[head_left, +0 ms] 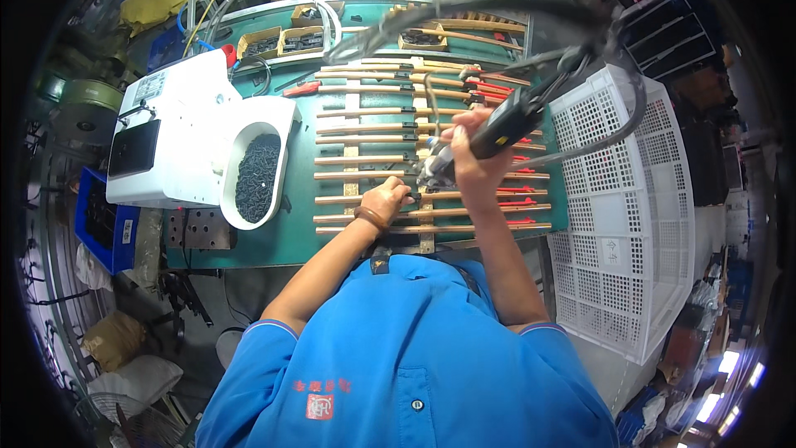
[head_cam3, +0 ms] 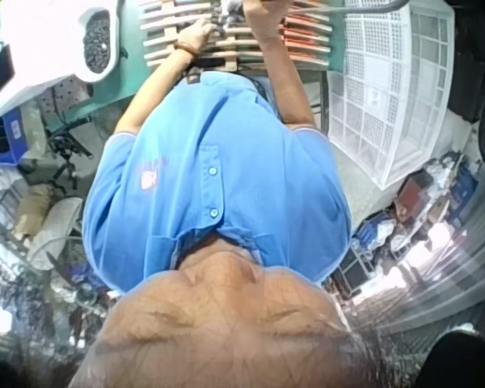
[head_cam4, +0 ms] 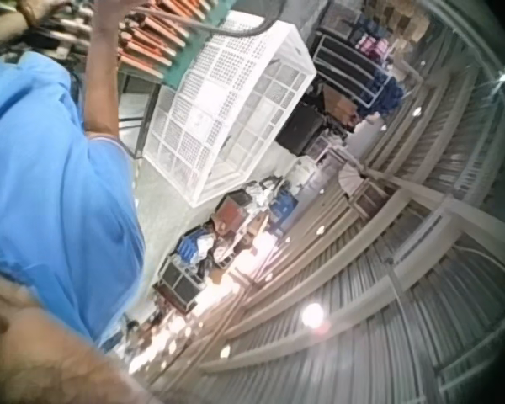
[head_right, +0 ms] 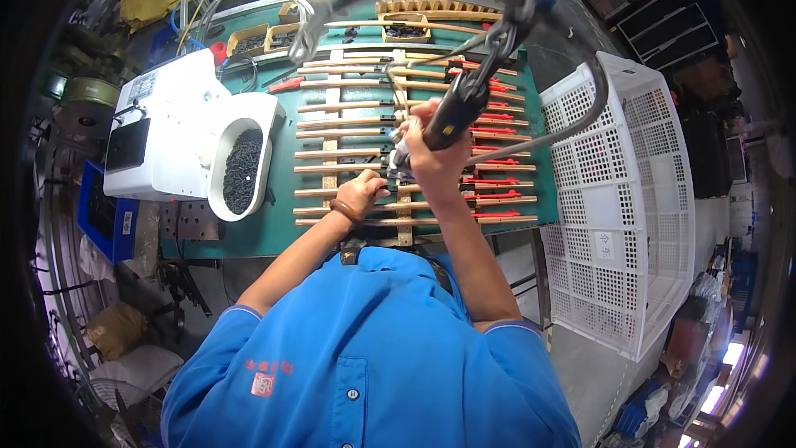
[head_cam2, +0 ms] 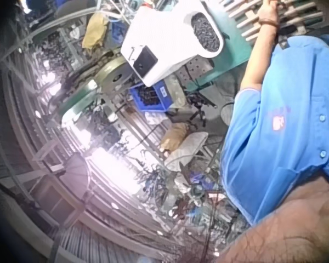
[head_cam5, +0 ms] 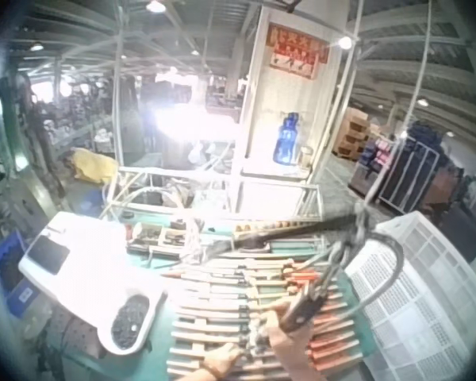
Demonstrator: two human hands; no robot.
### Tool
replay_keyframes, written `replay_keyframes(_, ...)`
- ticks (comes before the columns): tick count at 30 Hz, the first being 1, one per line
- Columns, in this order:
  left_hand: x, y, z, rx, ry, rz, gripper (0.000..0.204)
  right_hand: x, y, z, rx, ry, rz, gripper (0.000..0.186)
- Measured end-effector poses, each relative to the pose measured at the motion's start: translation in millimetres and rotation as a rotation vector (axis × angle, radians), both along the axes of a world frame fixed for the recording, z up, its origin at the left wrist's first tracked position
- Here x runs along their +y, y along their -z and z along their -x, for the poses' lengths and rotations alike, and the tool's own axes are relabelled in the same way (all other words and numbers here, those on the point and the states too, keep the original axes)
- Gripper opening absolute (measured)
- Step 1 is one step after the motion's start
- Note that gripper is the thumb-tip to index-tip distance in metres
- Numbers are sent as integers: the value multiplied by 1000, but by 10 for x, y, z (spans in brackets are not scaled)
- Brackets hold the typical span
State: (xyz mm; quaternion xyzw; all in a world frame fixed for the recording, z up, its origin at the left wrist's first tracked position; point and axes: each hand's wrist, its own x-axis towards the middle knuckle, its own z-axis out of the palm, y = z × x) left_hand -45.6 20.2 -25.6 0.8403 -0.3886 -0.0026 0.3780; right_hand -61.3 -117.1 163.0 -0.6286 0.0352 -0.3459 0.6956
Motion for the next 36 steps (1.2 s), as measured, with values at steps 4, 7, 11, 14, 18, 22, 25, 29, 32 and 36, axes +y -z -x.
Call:
replay_keyframes(4,87,-21,-45,633,-315,458,26,-104,-592,16,22,29,95,35)
replay_keyframes(7,308,-415,-89,1696,-296,682,24,-256,-654,45,51,45,214,41)
replay_keyframes(11,421,-464,178,2132,-240,970,26,-266,-671,111,38,32,193,44)
replay_keyframes(14,416,-523,359,2212,-28,923,28,-301,-652,127,54,63,182,44)
replay_keyframes(18,450,-517,385,2069,189,798,25,-319,-649,128,76,76,161,45)
replay_keyframes(22,388,-630,394,1928,47,764,23,-255,-713,116,81,137,228,44)
replay_keyframes(25,300,-661,366,1866,-19,677,21,-301,-725,130,165,134,256,44)
replay_keyframes(29,330,-558,343,1962,-66,770,20,-237,-710,142,153,114,165,40)
replay_keyframes(32,379,-504,345,1962,-64,812,22,-257,-697,140,107,137,125,38)
replay_keyframes(36,414,-426,311,1968,-94,814,22,-262,-686,123,136,154,139,39)
